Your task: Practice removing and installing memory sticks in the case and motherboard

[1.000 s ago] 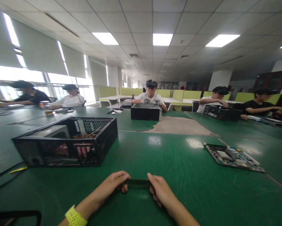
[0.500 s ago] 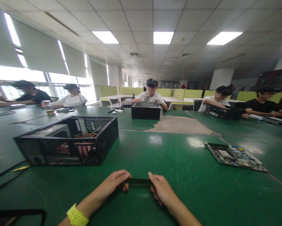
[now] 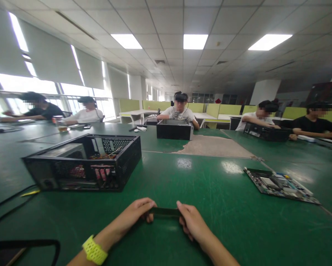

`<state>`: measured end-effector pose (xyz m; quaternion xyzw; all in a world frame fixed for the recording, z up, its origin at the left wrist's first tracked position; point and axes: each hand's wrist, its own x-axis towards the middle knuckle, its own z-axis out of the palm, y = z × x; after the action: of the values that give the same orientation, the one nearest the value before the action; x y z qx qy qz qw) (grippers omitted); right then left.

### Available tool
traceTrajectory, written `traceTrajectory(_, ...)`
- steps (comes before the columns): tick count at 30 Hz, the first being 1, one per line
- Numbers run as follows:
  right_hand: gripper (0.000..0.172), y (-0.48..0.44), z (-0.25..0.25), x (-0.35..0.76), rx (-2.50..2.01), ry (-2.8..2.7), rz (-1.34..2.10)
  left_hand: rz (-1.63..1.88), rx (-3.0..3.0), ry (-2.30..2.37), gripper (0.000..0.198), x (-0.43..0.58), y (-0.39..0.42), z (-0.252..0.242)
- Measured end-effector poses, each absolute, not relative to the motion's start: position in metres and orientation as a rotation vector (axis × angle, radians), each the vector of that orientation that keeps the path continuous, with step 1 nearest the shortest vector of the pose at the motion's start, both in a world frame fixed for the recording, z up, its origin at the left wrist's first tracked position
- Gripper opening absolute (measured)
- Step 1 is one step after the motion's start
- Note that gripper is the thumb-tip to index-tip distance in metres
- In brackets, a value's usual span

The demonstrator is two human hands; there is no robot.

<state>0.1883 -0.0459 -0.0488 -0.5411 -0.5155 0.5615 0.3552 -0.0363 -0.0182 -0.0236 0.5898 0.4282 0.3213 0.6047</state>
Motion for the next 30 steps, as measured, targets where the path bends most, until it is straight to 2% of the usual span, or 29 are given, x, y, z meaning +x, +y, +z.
traceTrajectory(30,0.053,-0.0486,-0.0455,0.1883,-1.39,-1.334,1.444,0.726,1.398,0.984,0.039,-0.0376,-0.0152,-0.0274)
